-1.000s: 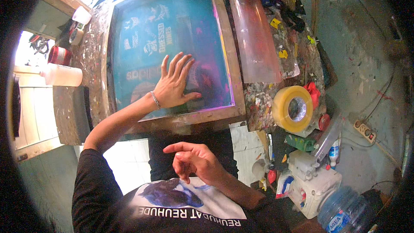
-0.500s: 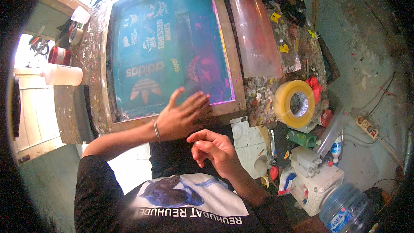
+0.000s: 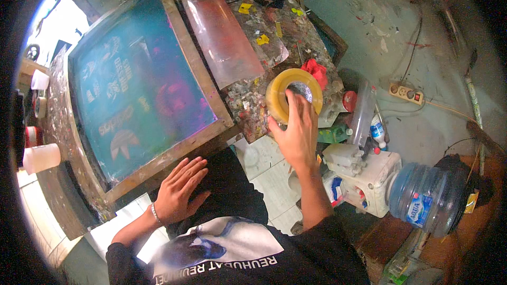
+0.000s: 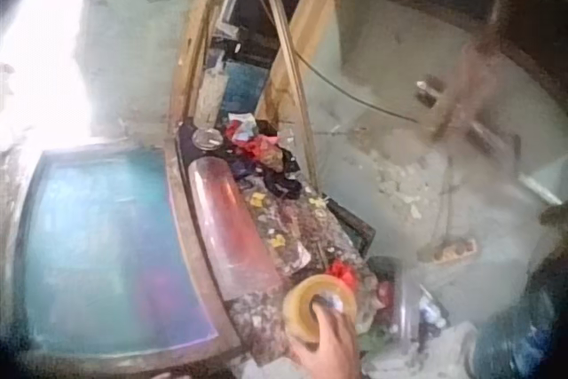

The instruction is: The person secures a screen printing frame onto a wooden jig using two metal clamps. They then place a black fabric item on the table and apply a strip of clear tape to the frame's surface.

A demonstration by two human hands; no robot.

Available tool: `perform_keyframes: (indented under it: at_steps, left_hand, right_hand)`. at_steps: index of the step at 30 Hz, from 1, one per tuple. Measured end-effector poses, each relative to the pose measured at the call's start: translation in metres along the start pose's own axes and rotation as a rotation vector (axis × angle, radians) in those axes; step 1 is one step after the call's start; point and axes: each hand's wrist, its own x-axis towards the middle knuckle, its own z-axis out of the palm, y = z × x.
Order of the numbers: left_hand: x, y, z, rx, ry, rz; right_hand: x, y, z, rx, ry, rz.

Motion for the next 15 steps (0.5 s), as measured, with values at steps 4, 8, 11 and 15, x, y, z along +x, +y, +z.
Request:
perform_keyframes:
  at_steps: [4,8,11,15]
  left_hand:
    - [0.06,0.0,0.005,-0.036,0.221,0.026]
    - [0.164,-0.023,0.032,0.264,0.223,-0.026]
    - [0.199,-0.039,0.057,0.423,0.069,-0.087]
    - [0.198,-0.055,0.086,0.34,0.088,0.065]
  right_hand:
    - [0.004,0.021,0.006,-0.102,-0.236,0.069]
    - [-0.003,0.025,0.006,-0.226,-0.279,0.052]
    - [-0.005,0.03,0.016,-0.253,-0.247,-0.057]
    - [-0.018,0.043,0.015,-0.254,-0.223,-0.03]
